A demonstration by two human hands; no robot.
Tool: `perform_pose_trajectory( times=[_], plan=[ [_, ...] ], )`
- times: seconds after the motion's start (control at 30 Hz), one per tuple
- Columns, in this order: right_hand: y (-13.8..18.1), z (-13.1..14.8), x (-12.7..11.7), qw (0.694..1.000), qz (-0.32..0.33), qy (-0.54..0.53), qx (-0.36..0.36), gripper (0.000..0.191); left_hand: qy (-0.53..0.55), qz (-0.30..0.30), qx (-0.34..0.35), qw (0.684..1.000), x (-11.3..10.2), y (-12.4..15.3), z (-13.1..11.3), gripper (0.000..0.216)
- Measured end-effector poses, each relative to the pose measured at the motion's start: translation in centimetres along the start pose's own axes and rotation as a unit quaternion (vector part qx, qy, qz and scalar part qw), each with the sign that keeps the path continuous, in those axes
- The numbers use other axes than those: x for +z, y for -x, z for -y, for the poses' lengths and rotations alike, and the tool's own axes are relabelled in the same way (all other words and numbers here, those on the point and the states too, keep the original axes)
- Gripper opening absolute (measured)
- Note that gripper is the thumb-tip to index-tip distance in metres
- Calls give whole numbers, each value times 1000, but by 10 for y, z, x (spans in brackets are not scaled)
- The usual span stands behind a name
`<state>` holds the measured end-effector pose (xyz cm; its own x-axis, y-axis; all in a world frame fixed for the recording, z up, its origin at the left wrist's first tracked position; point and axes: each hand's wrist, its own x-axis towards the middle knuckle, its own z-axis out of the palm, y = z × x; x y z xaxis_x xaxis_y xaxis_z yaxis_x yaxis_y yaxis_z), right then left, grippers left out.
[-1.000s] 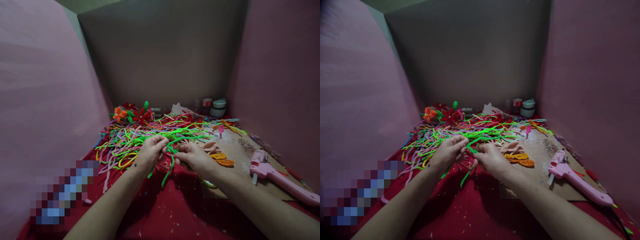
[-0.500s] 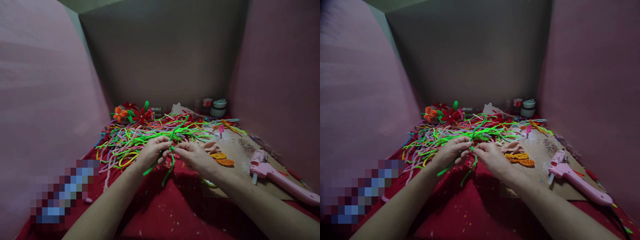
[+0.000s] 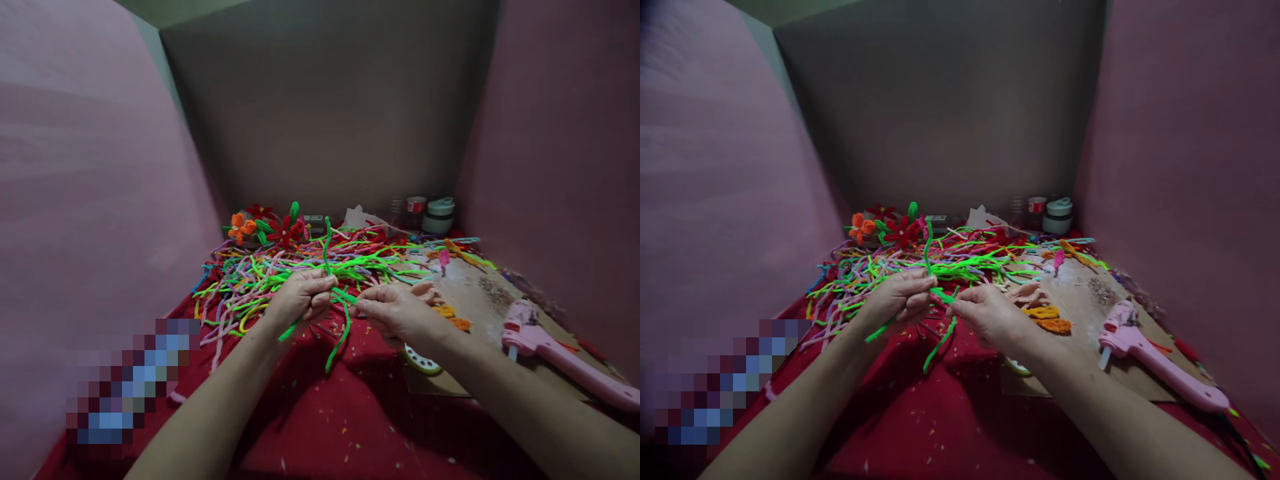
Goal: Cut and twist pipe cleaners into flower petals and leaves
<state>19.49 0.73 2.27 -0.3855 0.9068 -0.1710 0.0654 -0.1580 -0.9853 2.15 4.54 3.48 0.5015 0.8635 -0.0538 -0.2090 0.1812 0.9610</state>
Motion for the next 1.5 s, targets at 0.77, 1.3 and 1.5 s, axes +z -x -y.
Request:
perform_pose_trajectory(
  times=[0.77,1.3,1.5],
  plan=[
    [-9,-17,3,974,43,-220,-20,19,-109,92,-40,989,7,7,-2,15],
    [-5,-16,6,993,-53,-52,-87,19,-127,56,-83,987,12,9,-2,24],
    [-6,-25,5,851,-208,379,-299,20,-149,20,-96,984,11,7,3,16]
  ],
)
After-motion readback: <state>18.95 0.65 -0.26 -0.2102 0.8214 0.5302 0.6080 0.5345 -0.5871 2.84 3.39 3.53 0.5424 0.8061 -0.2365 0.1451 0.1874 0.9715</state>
